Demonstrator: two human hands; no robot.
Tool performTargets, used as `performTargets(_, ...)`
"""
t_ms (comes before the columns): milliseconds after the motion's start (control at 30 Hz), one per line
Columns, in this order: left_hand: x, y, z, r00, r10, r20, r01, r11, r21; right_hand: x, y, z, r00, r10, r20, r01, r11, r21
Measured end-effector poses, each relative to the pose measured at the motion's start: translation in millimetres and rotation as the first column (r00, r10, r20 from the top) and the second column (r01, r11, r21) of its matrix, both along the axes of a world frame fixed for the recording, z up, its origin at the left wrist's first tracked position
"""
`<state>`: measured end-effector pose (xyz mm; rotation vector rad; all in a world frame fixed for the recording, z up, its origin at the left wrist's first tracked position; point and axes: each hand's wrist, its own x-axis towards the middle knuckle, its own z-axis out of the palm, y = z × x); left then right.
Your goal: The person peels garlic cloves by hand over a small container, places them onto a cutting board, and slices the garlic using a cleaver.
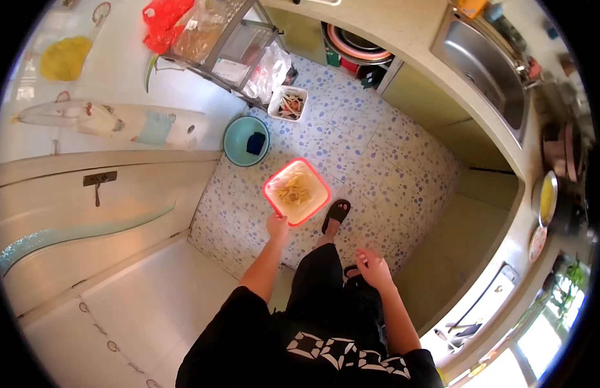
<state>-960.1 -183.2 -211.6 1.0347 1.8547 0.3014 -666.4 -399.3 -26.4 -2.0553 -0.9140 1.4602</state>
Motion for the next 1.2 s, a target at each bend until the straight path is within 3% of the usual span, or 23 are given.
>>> performTargets(67, 0, 13, -18, 0.978, -0.058, -0.200, 0.053, 0.998, -0.027, 4, -13, -12, 0.999, 0.048, -0.003, -0.048, 0.998, -0.040)
performTargets(167, 0, 14, -69, 0.962, 0.071, -0.263, -0.031, 0.988, 0.153, 12, -34, -23, 0.998, 0.026, 0.066, -0.018, 0.993, -0.115)
performTargets(267, 13, 15, -96, 0.918, 0.395, -0.034, -0.391, 0.917, 0.079, 25, -49, -32, 0.992, -0.066, 0.107, 0.087, 0.974, -0.208)
performTargets(367, 29, 12, -93, 0.756, 0.644, 0.116, -0.644, 0.764, -0.043, 31, -61, -35, 0.973, -0.143, 0.179, 0.177, 0.966, -0.190)
performTargets(467, 25, -3, -107, 0.710, 0.692, 0.126, -0.685, 0.721, -0.102, 31, -67, -37, 0.967, -0.185, 0.177, 0.219, 0.955, -0.197)
performTargets(500, 21, -5, -106, 0.699, 0.698, 0.155, -0.664, 0.714, -0.222, 31, -70, -35, 0.968, -0.193, 0.162, 0.226, 0.950, -0.217)
performTargets(600, 20, -12, -92, 0.678, 0.728, 0.103, -0.661, 0.665, -0.347, 28, -73, -30, 0.976, -0.157, 0.152, 0.190, 0.952, -0.241)
performTargets(633, 14, -13, -93, 0.701, 0.698, 0.147, -0.596, 0.687, -0.416, 28, -75, -30, 0.972, -0.176, 0.158, 0.208, 0.953, -0.219)
performTargets(733, 13, -9, -86, 0.787, 0.551, 0.275, -0.486, 0.830, -0.273, 27, -86, -20, 0.953, -0.241, 0.184, 0.270, 0.951, -0.150)
performTargets(767, 29, -6, -64, 0.913, 0.392, 0.110, -0.384, 0.919, -0.087, 30, -90, -12, 0.944, -0.261, 0.202, 0.290, 0.948, -0.128)
performTargets(800, 40, -4, -51, 0.951, 0.293, 0.094, -0.292, 0.956, -0.029, 32, -98, -4, 0.930, -0.288, 0.227, 0.318, 0.942, -0.109)
performTargets(833, 48, 1, -37, 0.995, 0.041, 0.095, -0.046, 0.997, 0.057, 33, -110, 6, 0.912, -0.327, 0.247, 0.362, 0.926, -0.110)
performTargets(867, 44, 9, -44, 0.972, -0.221, 0.084, 0.206, 0.966, 0.153, 34, -121, 11, 0.887, -0.374, 0.270, 0.413, 0.905, -0.103)
performTargets(900, 46, 22, -56, 0.940, -0.339, 0.036, 0.332, 0.935, 0.125, 35, -133, 17, 0.858, -0.423, 0.293, 0.466, 0.879, -0.097)
performTargets(1000, 113, 39, -39, 0.731, -0.656, -0.187, 0.652, 0.753, -0.094, 32, -185, 40, 0.760, -0.522, 0.387, 0.587, 0.807, -0.062)
performTargets(1033, 148, 35, -15, 0.680, -0.701, -0.217, 0.691, 0.711, -0.130, 28, -203, 46, 0.684, -0.614, 0.394, 0.675, 0.738, -0.020)
performTargets(1067, 175, 27, 4, 0.678, -0.724, -0.125, 0.731, 0.682, 0.021, 23, -223, 50, 0.619, -0.672, 0.406, 0.739, 0.674, -0.011)
performTargets(1133, 229, 14, 5, 0.646, -0.763, 0.011, 0.762, 0.646, 0.044, 16, -259, 54, 0.487, -0.768, 0.416, 0.841, 0.542, 0.015)
performTargets(1200, 291, -12, 30, 0.539, -0.842, 0.028, 0.840, 0.540, 0.050, 8, -291, 59, 0.357, -0.818, 0.450, 0.911, 0.412, 0.026)
